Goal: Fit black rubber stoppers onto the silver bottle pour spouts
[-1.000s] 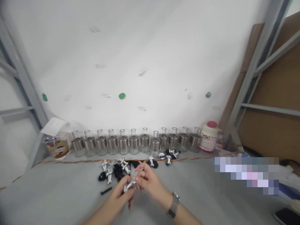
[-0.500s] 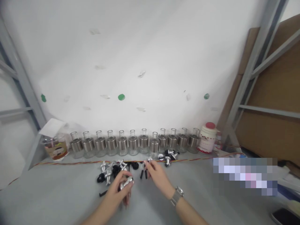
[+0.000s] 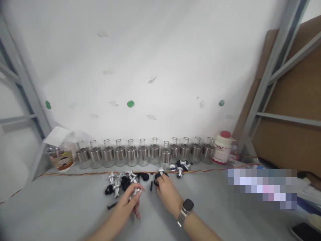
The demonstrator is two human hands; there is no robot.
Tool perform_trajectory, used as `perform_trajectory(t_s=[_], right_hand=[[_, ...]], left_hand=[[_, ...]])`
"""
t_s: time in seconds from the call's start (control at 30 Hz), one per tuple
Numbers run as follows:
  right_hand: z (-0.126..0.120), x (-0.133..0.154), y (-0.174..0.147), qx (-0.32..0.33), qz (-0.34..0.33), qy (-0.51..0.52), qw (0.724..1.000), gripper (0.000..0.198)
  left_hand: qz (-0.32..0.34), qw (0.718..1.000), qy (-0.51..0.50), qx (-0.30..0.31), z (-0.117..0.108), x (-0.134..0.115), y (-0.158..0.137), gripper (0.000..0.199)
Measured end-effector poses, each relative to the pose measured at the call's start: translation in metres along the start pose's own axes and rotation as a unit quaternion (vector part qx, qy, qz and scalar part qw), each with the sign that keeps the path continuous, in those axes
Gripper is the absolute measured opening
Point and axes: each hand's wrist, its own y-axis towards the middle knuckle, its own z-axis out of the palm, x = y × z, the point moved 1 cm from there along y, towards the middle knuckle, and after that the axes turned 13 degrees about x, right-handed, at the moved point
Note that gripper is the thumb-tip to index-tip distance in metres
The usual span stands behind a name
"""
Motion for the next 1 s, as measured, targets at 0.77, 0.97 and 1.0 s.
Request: perform_trajectory(t_s=[0.77,0.97,1.0], right_hand=[[-0.002,-0.007,0.001,-0.009,-0.03,0.074,0.997,0.018],[0.01,-0.016,0.008,-0.028,-0.007,0.167,0.986,0.009],[0.011,-0.018,0.01,-0.029,-0.004,0.188,0.982,0.009]], left_hand=[[0.006,0.993,0.011,-0.117,-0.002,-0.001,0.002,0.04],[-0.01,0.994,0.019,-0.11,-0.001,0.004,0.001,0.041],[-0.015,0.994,0.023,-0.108,-0.001,0.006,0.002,0.041]])
